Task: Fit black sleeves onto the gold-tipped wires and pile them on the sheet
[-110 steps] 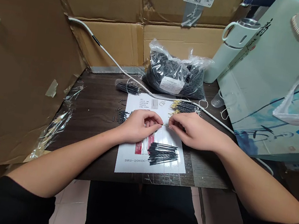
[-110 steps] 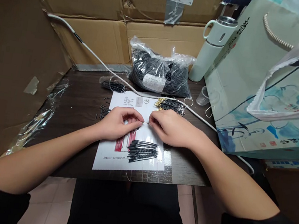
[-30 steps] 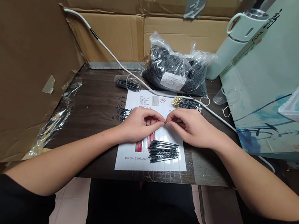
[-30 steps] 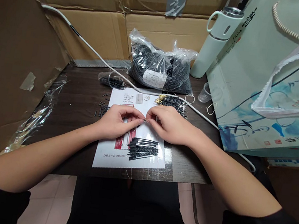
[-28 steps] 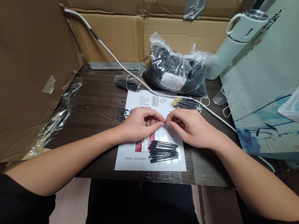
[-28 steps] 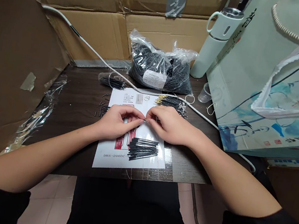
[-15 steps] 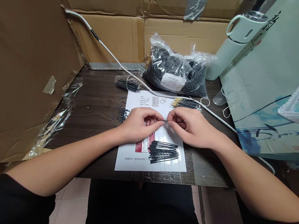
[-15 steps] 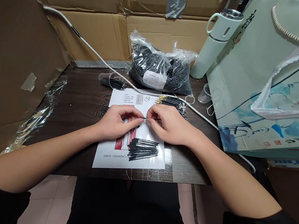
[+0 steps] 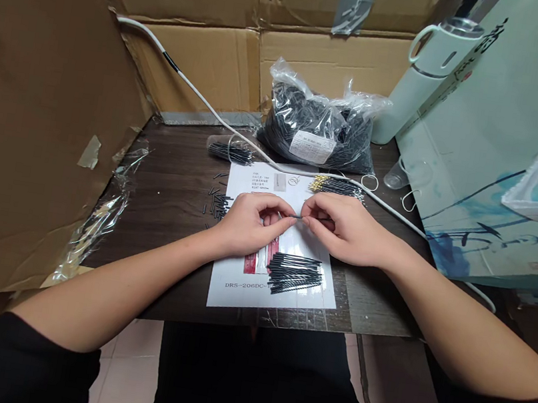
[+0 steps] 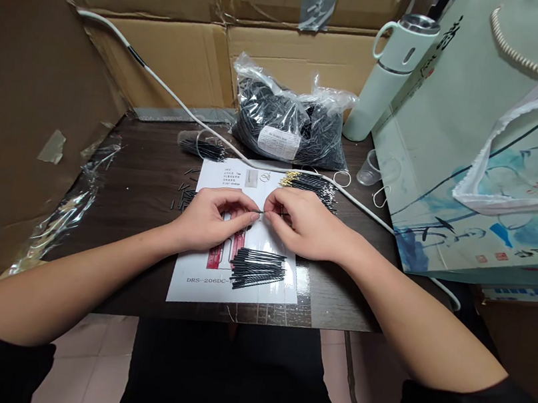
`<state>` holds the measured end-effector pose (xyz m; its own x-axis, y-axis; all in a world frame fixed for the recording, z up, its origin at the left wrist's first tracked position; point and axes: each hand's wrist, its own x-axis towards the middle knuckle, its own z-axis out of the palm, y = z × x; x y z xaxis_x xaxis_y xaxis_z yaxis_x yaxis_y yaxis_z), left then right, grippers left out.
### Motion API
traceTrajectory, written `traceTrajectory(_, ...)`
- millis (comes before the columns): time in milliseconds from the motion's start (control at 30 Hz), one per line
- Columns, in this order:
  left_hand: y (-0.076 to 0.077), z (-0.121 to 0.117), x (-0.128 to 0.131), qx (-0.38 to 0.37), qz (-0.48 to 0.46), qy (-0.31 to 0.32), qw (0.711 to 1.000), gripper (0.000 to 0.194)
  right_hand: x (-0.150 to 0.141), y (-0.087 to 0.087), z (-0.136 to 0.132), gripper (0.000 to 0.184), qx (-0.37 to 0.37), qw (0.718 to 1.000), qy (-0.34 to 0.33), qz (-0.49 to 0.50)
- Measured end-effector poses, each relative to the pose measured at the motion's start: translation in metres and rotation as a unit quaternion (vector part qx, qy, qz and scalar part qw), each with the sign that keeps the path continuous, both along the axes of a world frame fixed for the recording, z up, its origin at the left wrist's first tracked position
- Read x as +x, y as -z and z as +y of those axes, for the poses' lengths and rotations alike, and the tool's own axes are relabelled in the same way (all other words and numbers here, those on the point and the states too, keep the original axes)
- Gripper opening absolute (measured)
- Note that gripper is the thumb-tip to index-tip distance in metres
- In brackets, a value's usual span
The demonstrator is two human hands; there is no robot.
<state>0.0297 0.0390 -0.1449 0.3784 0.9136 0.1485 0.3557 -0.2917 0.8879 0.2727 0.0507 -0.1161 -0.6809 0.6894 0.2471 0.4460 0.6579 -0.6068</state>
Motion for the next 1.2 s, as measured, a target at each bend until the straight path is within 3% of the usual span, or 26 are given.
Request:
traceTrajectory(167, -0.001, 0.001, -0.003, 0.005, 0.018, 0.008, 1.000, 0.025, 0.000, 0.000, 0.000, 0.005, 0.001, 1.000, 0.001, 0.005)
traceTrajectory(267, -0.013, 0.007, -0.012, 0.060, 0.041, 0.004, 0.997, 0.032, 0.000, -0.003, -0.002, 0.006, 0.010, 1.000, -0.002, -0.005)
traceTrajectory(367, -0.030, 0.019, -0.027, 0.084, 0.124, 0.018, 0.988, 0.017, -0.003, -0.002, -0.005, 0.010, 0.025, 0.999, -0.028, -0.015)
traceTrajectory(467, -0.044, 0.031, -0.042, 0.035, 0.208, 0.128, 0.969, 0.006, -0.007, 0.004, -0.009, 0.014, 0.025, 0.998, -0.053, -0.037)
traceTrajectory(533, -0.050, 0.037, -0.050, 0.021, 0.232, 0.153, 0.960, 0.005, -0.009, 0.009, -0.012, 0.015, 0.017, 0.996, -0.063, -0.056)
traceTrajectory(700, -0.060, 0.042, -0.065, -0.006, 0.303, 0.149, 0.941, 0.003, -0.012, 0.010, -0.017, 0.013, -0.012, 0.995, -0.071, -0.075)
traceTrajectory(867, -0.064, 0.044, -0.070, -0.015, 0.368, 0.137, 0.920, 0.007, -0.013, 0.002, -0.020, 0.015, -0.049, 0.992, -0.090, -0.080)
traceTrajectory(1200, -0.062, 0.045, -0.070, -0.018, 0.368, 0.147, 0.918, 0.008, -0.009, -0.013, -0.018, 0.018, -0.080, 0.988, -0.115, -0.060)
